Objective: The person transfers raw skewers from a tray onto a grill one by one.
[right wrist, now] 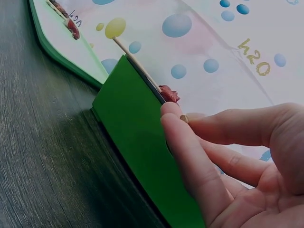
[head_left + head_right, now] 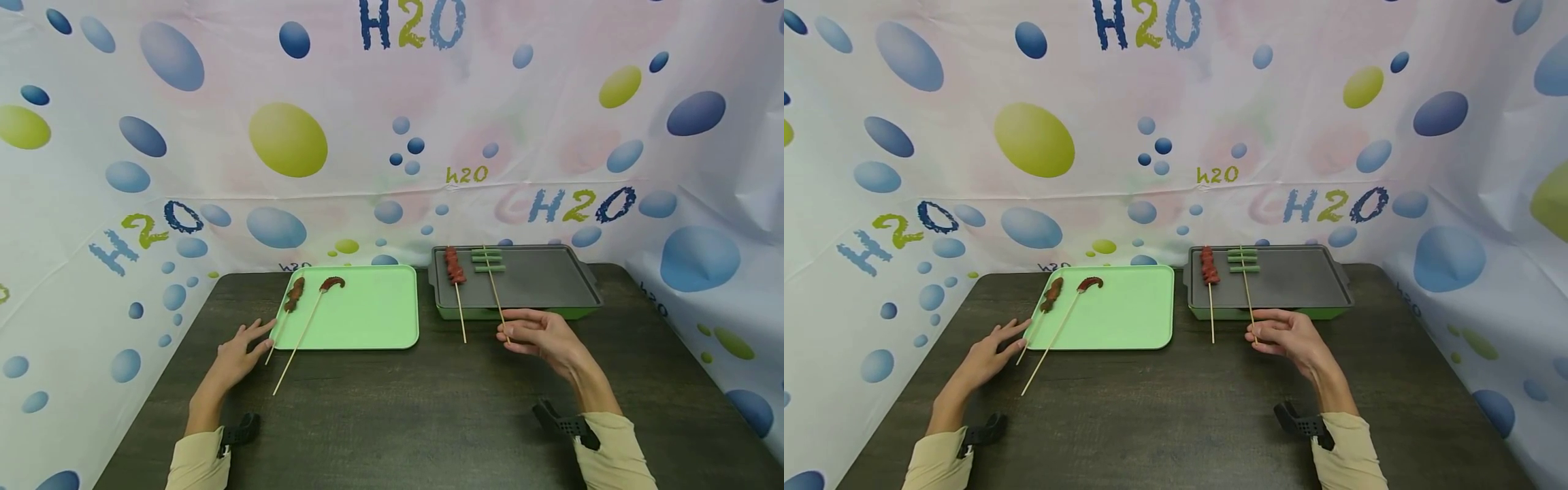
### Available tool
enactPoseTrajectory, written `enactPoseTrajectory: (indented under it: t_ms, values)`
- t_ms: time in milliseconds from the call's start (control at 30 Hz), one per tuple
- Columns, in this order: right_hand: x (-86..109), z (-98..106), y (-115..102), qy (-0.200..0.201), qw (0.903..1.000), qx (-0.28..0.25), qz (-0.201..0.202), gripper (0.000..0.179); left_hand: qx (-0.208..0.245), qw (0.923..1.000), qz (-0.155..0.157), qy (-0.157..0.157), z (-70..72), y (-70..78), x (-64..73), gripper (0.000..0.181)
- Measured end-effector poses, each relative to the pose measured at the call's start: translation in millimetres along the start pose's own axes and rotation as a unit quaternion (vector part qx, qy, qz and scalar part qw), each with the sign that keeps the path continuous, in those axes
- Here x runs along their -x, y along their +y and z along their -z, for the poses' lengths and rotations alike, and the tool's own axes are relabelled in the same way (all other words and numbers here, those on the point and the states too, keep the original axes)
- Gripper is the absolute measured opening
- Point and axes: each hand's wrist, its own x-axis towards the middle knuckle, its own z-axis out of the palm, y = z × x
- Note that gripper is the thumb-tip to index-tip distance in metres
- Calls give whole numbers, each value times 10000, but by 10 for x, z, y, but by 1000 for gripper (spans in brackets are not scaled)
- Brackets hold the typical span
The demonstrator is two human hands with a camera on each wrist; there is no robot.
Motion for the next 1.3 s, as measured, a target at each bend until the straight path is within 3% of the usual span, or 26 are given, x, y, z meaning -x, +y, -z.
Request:
enactPoseTrajectory:
  t_ms: [200, 333, 533, 633, 733, 900, 1067, 1300]
  values:
    - [9, -5, 3, 70, 9998, 190, 27, 61, -14, 10000, -26, 7, -1, -13, 2, 56]
    - [32, -26, -21, 364, 9977, 562, 128, 59, -5, 10000, -23, -5, 0, -10, -1, 56]
    - [95, -99, -135, 1039, 9809, 1576, 462, 56, 7, 10000, -29, 1, 2, 0, -8, 56]
    - [131, -143, -199, 1063, 9767, 1761, 620, 53, 5, 10000, -18, 14, 0, 0, -7, 55]
    - [153, -213, -252, 837, 9783, 1720, 802, 50, 15, 10000, -11, 21, -5, 1, -2, 55]
    - [118, -415, -297, 81, 9821, 1586, 1009, 44, 16, 10000, 0, 48, -5, -8, 12, 55]
    - [75, -654, -287, -546, 9846, 1427, 845, 44, 2, 10000, 20, 41, -2, -16, 21, 55]
    - [88, -962, -237, -1123, 9838, 1189, 737, 49, -76, 10000, 44, 37, 0, -2, -14, 56]
